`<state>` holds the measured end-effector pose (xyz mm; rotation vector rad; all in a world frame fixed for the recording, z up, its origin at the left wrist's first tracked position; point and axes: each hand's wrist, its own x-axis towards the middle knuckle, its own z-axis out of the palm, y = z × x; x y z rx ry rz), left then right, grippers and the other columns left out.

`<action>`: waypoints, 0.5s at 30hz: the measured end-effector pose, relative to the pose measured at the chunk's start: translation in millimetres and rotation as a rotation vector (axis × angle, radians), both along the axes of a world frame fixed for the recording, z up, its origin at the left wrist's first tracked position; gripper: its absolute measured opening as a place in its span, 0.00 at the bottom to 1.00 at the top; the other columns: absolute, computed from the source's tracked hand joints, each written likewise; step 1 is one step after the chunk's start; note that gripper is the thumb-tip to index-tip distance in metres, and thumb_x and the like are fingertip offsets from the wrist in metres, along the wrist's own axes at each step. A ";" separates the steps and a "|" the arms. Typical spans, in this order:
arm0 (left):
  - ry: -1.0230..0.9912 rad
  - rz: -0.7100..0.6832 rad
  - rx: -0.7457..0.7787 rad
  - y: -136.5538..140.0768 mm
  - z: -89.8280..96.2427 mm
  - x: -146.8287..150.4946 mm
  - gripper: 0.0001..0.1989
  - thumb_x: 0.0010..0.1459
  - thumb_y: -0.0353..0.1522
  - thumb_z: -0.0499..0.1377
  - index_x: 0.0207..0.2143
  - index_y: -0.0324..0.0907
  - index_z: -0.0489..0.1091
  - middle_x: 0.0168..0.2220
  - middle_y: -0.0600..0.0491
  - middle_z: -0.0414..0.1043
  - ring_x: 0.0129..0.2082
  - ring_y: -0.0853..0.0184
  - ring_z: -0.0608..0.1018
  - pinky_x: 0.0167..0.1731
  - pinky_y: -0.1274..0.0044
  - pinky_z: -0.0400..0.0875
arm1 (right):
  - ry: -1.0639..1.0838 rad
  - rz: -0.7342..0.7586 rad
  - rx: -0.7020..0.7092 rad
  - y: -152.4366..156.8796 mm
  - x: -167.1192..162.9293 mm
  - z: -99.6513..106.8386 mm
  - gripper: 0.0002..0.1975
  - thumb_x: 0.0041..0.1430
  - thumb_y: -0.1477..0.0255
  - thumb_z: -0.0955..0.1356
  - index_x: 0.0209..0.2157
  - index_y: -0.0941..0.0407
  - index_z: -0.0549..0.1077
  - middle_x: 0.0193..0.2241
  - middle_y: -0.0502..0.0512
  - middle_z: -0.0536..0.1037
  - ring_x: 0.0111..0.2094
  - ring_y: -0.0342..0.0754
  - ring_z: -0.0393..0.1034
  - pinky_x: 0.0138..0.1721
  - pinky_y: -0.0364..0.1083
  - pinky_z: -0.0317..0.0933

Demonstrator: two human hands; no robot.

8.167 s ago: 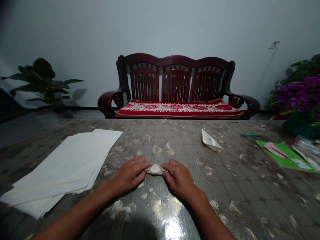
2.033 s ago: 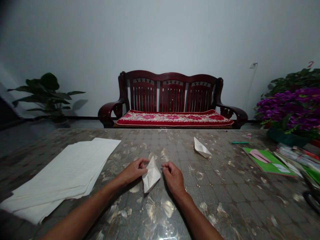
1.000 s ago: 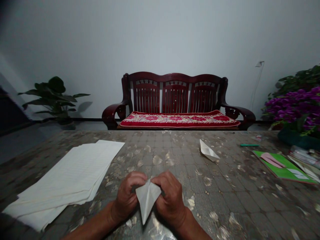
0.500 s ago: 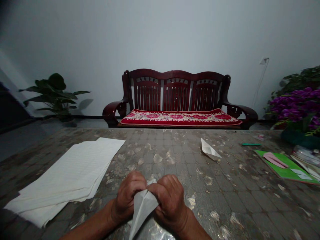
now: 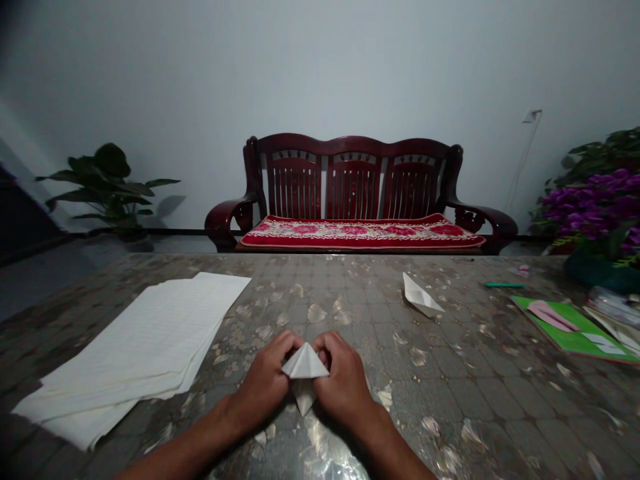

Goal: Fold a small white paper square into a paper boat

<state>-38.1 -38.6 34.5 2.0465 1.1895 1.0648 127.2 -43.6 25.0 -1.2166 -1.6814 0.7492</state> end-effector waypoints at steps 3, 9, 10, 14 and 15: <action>-0.044 0.013 -0.331 10.7 -3.4 4.7 0.02 0.50 0.29 0.57 0.27 0.40 0.69 0.27 0.55 0.68 0.30 0.66 0.71 0.29 0.78 0.61 | 0.272 0.081 -0.341 13.8 0.0 -5.0 0.04 0.43 0.71 0.67 0.24 0.55 0.68 0.21 0.47 0.68 0.25 0.44 0.62 0.26 0.42 0.53; -0.358 -0.109 -0.752 20.6 -3.1 9.7 0.14 0.44 0.34 0.59 0.35 0.37 0.73 0.28 0.54 0.72 0.29 0.67 0.72 0.30 0.78 0.62 | 0.533 0.129 -0.591 19.2 -0.7 -5.5 0.09 0.36 0.69 0.67 0.25 0.56 0.68 0.20 0.47 0.69 0.22 0.42 0.61 0.25 0.41 0.53; -0.408 -0.152 -0.801 20.5 -0.6 9.8 0.15 0.43 0.33 0.59 0.35 0.36 0.73 0.28 0.54 0.71 0.28 0.67 0.71 0.30 0.78 0.62 | 0.553 0.129 -0.603 18.6 -1.1 -5.1 0.10 0.36 0.69 0.67 0.26 0.56 0.69 0.20 0.47 0.70 0.22 0.42 0.62 0.25 0.41 0.54; -0.511 -0.249 -0.892 20.0 7.0 8.4 0.16 0.39 0.32 0.57 0.33 0.35 0.74 0.24 0.54 0.70 0.26 0.69 0.70 0.29 0.79 0.60 | 0.596 0.114 -0.610 18.1 -2.6 -5.8 0.11 0.36 0.70 0.68 0.27 0.56 0.68 0.21 0.46 0.71 0.23 0.43 0.64 0.25 0.41 0.56; -0.512 -0.248 -0.895 20.2 7.0 7.7 0.15 0.39 0.32 0.57 0.32 0.35 0.74 0.24 0.54 0.69 0.26 0.69 0.69 0.29 0.79 0.60 | 0.597 0.109 -0.609 18.4 -2.6 -6.5 0.11 0.36 0.71 0.69 0.28 0.56 0.68 0.21 0.46 0.71 0.23 0.43 0.64 0.25 0.41 0.56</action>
